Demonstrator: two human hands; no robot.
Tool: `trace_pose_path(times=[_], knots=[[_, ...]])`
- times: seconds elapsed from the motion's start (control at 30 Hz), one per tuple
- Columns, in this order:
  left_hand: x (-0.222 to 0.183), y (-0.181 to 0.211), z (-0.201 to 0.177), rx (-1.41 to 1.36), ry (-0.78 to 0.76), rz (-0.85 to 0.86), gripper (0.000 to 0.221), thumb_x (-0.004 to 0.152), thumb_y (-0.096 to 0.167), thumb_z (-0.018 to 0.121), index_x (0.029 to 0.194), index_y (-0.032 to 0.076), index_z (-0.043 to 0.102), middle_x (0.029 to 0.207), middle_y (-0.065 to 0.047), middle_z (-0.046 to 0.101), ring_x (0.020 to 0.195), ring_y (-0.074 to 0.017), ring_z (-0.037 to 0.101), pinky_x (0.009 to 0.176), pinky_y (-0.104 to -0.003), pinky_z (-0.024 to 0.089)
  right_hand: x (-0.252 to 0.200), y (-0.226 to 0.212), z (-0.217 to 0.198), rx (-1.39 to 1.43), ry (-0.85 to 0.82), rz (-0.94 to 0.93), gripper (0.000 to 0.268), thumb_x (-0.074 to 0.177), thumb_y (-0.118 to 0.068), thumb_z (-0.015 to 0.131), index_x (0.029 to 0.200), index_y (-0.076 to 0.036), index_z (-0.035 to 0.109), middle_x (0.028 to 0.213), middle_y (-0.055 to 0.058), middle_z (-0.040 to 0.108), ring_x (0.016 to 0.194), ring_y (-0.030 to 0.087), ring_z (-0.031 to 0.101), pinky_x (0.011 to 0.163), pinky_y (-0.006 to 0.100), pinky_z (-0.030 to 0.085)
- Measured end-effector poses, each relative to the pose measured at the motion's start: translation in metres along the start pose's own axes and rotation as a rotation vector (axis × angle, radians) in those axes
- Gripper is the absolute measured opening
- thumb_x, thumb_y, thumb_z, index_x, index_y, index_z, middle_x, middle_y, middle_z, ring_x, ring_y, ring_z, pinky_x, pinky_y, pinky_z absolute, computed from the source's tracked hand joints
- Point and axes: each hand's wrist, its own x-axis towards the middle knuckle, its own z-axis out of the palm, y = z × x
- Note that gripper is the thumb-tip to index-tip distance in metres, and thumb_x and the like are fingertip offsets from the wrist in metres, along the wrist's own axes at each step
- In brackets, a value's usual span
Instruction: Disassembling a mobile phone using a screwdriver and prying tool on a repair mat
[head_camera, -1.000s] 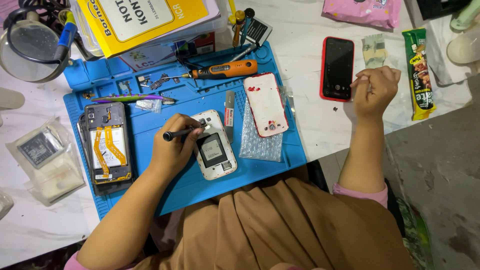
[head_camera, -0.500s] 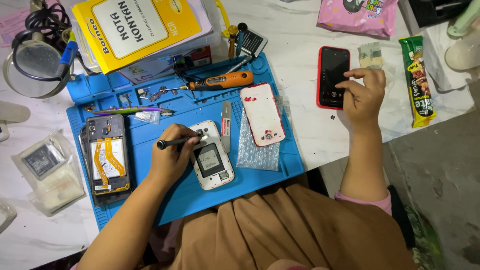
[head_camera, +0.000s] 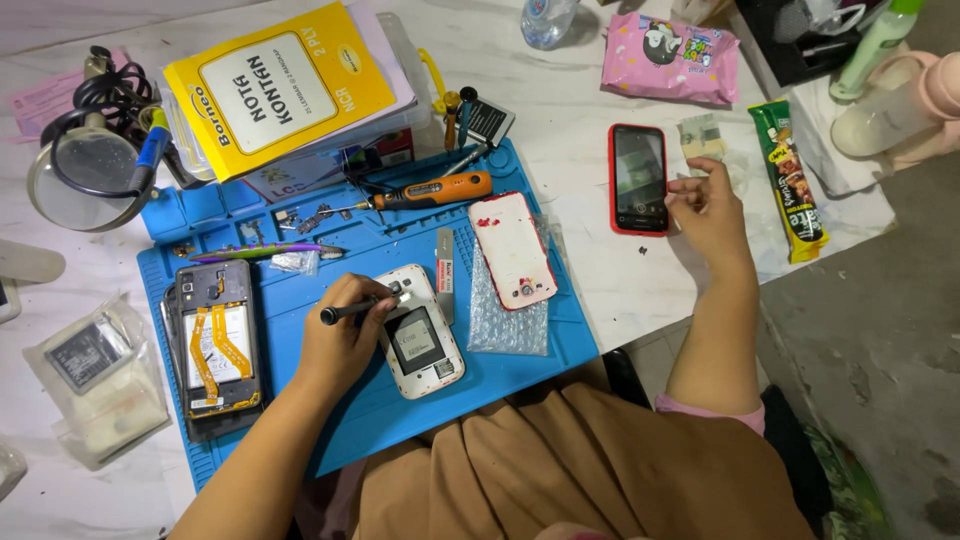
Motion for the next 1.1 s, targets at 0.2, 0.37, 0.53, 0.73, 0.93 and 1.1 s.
trace_pose_path(times=[0.2, 0.37, 0.53, 0.73, 0.93, 1.1], knots=[[0.001, 0.000, -0.001, 0.009, 0.000, 0.007, 0.011, 0.099, 0.020, 0.069, 0.096, 0.010, 0.066, 0.087, -0.008, 0.068, 0.075, -0.0312, 0.068, 0.066, -0.038, 0.056, -0.007, 0.015, -0.010, 0.343, -0.171, -0.031, 0.076, 0.085, 0.004, 0.074, 0.150, -0.010, 0.038, 0.134, 0.010, 0.058, 0.115, 0.010, 0.058, 0.101, 0.020, 0.048], [0.000, -0.001, 0.001, 0.028, 0.000, 0.011, 0.011, 0.098, 0.021, 0.070, 0.097, 0.012, 0.065, 0.087, -0.007, 0.067, 0.077, -0.0329, 0.069, 0.065, -0.038, 0.056, 0.001, 0.035, -0.005, 0.311, -0.141, -0.038, 0.077, 0.085, 0.006, 0.076, 0.150, -0.010, 0.039, 0.131, 0.012, 0.059, 0.111, 0.012, 0.058, 0.098, 0.021, 0.050], [0.001, 0.001, 0.000, 0.039, -0.002, 0.003, 0.011, 0.099, 0.023, 0.070, 0.097, 0.013, 0.065, 0.088, -0.006, 0.067, 0.077, -0.0322, 0.070, 0.065, -0.038, 0.057, -0.002, 0.038, -0.005, 0.327, -0.133, -0.036, 0.079, 0.084, 0.005, 0.078, 0.151, -0.012, 0.040, 0.132, 0.012, 0.060, 0.111, 0.012, 0.059, 0.098, 0.020, 0.049], [0.002, 0.004, -0.003, 0.063, -0.019, -0.005, 0.011, 0.100, 0.026, 0.068, 0.097, 0.015, 0.065, 0.086, -0.004, 0.066, 0.073, -0.0305, 0.070, 0.063, -0.037, 0.057, 0.001, 0.040, -0.002, 0.308, -0.121, -0.052, 0.080, 0.082, 0.005, 0.079, 0.150, -0.012, 0.039, 0.132, 0.011, 0.060, 0.111, 0.013, 0.060, 0.099, 0.022, 0.050], [0.001, 0.002, -0.002, 0.068, -0.022, -0.016, 0.013, 0.100, 0.028, 0.068, 0.098, 0.016, 0.065, 0.087, -0.004, 0.066, 0.073, -0.0309, 0.070, 0.061, -0.038, 0.056, 0.002, 0.046, 0.000, 0.448, -0.090, -0.013, 0.066, 0.093, 0.007, 0.066, 0.150, -0.011, 0.037, 0.125, 0.015, 0.063, 0.110, 0.017, 0.063, 0.100, 0.028, 0.052], [0.002, 0.002, -0.003, 0.051, -0.033, -0.037, 0.012, 0.101, 0.026, 0.067, 0.098, 0.015, 0.065, 0.086, -0.005, 0.066, 0.073, -0.0304, 0.070, 0.062, -0.036, 0.056, -0.001, 0.042, 0.009, 0.313, 0.003, -0.031, 0.053, 0.097, 0.004, 0.060, 0.145, -0.010, 0.043, 0.122, 0.016, 0.067, 0.106, 0.017, 0.063, 0.096, 0.031, 0.051]])
